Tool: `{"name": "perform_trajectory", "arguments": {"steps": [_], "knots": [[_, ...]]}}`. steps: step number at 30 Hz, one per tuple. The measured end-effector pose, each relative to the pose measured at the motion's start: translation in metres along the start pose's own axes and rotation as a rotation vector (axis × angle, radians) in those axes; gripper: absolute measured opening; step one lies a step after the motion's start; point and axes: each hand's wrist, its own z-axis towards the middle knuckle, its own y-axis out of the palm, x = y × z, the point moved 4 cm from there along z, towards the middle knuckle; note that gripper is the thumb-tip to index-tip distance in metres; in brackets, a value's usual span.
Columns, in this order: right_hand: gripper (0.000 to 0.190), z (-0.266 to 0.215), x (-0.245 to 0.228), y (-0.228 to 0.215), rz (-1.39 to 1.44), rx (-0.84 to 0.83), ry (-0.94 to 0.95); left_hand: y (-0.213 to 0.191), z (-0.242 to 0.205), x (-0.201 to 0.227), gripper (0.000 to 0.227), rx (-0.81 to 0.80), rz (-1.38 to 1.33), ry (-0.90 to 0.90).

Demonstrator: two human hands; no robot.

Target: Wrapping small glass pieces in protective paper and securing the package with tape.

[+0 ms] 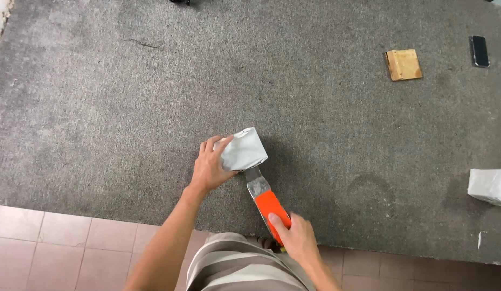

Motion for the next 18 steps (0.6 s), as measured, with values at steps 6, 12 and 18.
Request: {"name": "perform_trajectory", "arguments": {"steps": [6,12,18], "knots": [[0.062,0.018,0.058,0.038,0.054,-0.084,0.072,0.000,0.002,-0.001,0.100,-0.063,0.071,0.028],[0.063,0.041,0.004,0.007,0.032,-0.073,0.092,-0.026,0.049,-0.008,0.106,-0.226,0.005,-0.044],[0.062,0.082,-0.061,-0.001,0.130,-0.024,-0.025,-0.033,0.104,-0.065,0.086,-0.264,-0.362,-0.162]]}}
